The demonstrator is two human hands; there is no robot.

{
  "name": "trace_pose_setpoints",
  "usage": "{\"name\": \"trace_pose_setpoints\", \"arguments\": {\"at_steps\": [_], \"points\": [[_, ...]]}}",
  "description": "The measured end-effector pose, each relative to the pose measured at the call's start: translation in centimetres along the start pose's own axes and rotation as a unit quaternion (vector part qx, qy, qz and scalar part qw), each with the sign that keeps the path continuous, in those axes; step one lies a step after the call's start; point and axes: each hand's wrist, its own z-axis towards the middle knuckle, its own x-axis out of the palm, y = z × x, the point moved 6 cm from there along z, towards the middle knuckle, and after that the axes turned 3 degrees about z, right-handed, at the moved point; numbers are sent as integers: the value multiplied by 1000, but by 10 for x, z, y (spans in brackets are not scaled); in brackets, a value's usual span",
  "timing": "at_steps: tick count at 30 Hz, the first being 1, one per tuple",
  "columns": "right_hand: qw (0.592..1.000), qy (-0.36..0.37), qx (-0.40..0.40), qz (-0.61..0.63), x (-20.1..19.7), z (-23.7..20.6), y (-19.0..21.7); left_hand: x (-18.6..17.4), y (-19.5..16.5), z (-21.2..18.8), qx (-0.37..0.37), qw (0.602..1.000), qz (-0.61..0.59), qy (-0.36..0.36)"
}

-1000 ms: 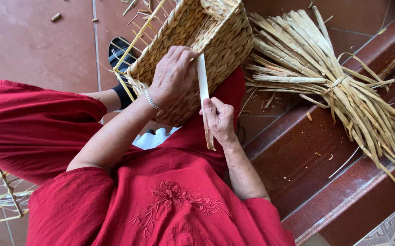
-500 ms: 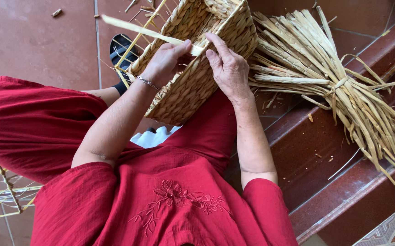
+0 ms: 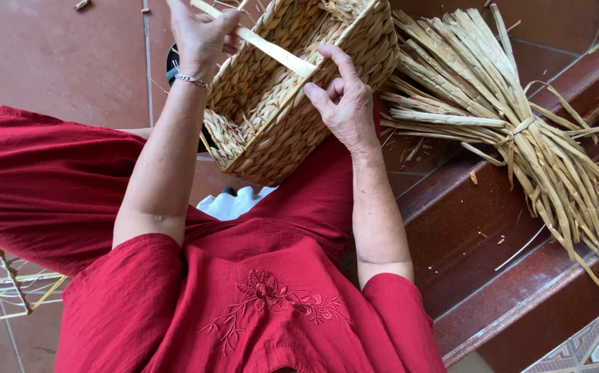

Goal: The person sits on tiled steps weaving a water hyacinth basket, tucking and pulling flat woven strips around the basket rim and pressing them into place by hand. They work one strip at a time, drawing each strip tight along the edge and securing it into the weave.

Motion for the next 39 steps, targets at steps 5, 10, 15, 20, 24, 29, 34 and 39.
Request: {"name": "trace_pose_setpoints", "arguments": {"at_steps": [5, 10, 15, 20, 24, 29, 34, 39], "points": [[1000, -27, 3, 0, 6, 1, -2, 0, -35, -15, 299, 933, 149, 134], [999, -48, -1, -6, 9, 1, -3, -11, -36, -29, 458, 771, 442, -17], [999, -47, -6, 3, 8, -1, -2, -5, 3, -3, 133, 947, 279, 91], [999, -36, -23, 11, 4, -3, 0, 32, 29, -40, -175, 912, -225, 295], [999, -30, -20, 18, 5, -3, -2, 48, 29, -59, -185, 903, -227, 314], [999, -34, -7, 35, 8, -4, -4, 63, 31, -61, -121, 899, -231, 353], [998, -41, -3, 51, 9, -5, -5, 72, 42, -53, -155, 902, -177, 361], [993, -52, -11, 102, 14, -7, -6, 80, 35, -45, -135, 913, -90, 375]]}}
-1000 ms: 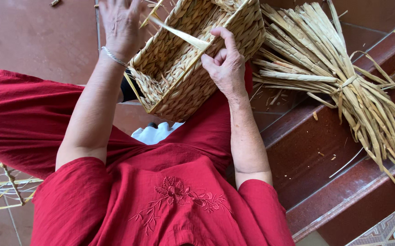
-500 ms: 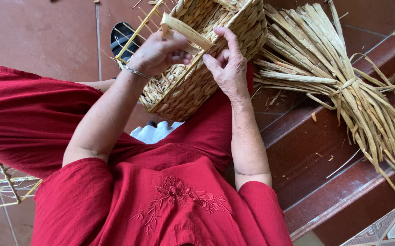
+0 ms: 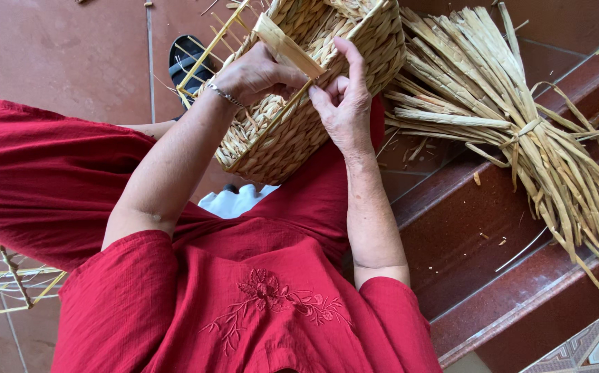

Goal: The person sits on tiled steps weaving a water hyacinth basket, tucking and pulling flat woven strips around the basket rim and pressing them into place by hand. They work one strip at a time, drawing each strip tight along the edge and securing it into the weave.

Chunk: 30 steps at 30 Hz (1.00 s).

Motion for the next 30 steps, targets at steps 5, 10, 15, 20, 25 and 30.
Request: {"name": "trace_pose_setpoints", "arguments": {"at_steps": [5, 10, 15, 20, 25, 30], "points": [[999, -19, -1, 33, 2, -4, -2, -1, -9, 2, 11, 996, 86, -30], [999, -22, -8, -48, 1, -4, 3, -4, -10, -9, 17, 998, -57, 23], [994, -31, -27, -103, 0, -6, 18, -3, -5, -9, 13, 999, -39, 13], [961, -23, -182, -209, 3, -9, 42, 1, 1, -8, 17, 999, -42, 25], [987, 16, -81, -135, -8, -23, 31, 1, 17, -11, -10, 992, -120, 40], [986, 77, -31, -146, -35, -58, 27, 4, 30, -10, -10, 992, -109, 61]]}}
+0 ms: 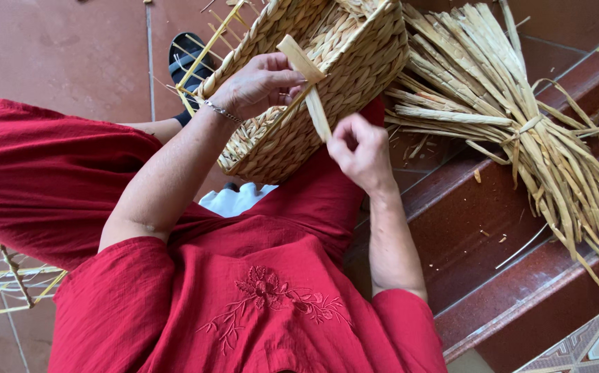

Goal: The person sits on tiled steps weaving a water hyacinth basket, tucking and pulling flat woven strips around the basket rim and pressing them into place by hand. They work one strip at a time, drawing each strip tight along the edge and securing it into the weave.

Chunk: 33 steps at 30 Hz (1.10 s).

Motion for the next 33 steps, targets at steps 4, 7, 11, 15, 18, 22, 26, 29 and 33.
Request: {"name": "trace_pose_setpoints", "arguments": {"at_steps": [4, 7, 11, 15, 18, 22, 26, 29, 33], "points": [[995, 89, 36, 7, -9, -37, -3, -2, -4, -7, 59, 998, 8, 3], [988, 115, 98, -24, -10, -65, -6, -3, -9, -16, 81, 996, 33, -23], [972, 125, 174, -94, -6, -82, -11, 14, -17, -31, 159, 970, 183, -33], [986, 134, 62, -77, -14, -69, 4, 46, -24, -52, 290, 826, 463, -138], [994, 62, 8, 84, -8, -34, 0, 56, -28, -61, 302, 777, 515, -197], [991, -34, 102, 74, 20, -3, -35, 61, -25, -60, 267, 700, 626, -217], [996, -65, 61, 1, 49, -1, -40, 51, -23, -52, 243, 703, 635, -209], [996, -86, 22, -11, 56, -13, -35, 54, -20, -49, 282, 679, 647, -201], [993, -112, 20, 11, 59, -29, -35, 60, -7, -44, 288, 656, 669, -196]]}}
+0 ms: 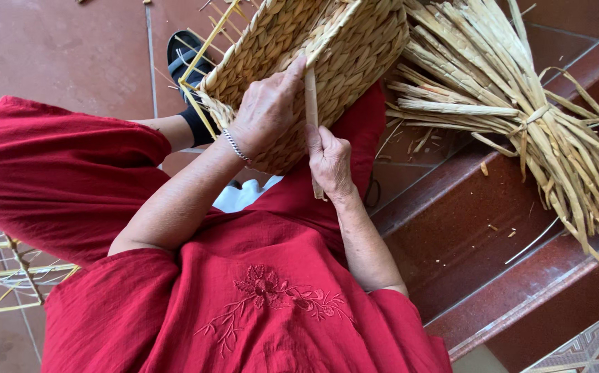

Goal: The person sits on tiled steps weaving a water hyacinth basket, tucking and pulling flat woven strips around the basket rim and pressing them into place by hand. They work one strip at a time, drawing each strip tight along the edge and securing it into the weave.

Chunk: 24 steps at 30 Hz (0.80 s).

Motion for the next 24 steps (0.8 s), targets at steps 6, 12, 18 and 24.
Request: {"name": "trace_pose_setpoints", "arguments": {"at_steps": [6, 12, 18, 24], "points": [[999, -22, 24, 20, 26, -9, -3, 11, 17, -4, -16, 1000, -10, 7], [998, -16, 35, 57, 21, -5, 6, -10, 12, 8, -46, 998, -41, -3], [993, 36, 29, 113, -7, -7, 47, -51, -19, 0, 130, 978, -15, -162], [990, 7, -35, 138, -12, 51, 47, -14, 35, 17, -38, 966, -226, -117]]}}
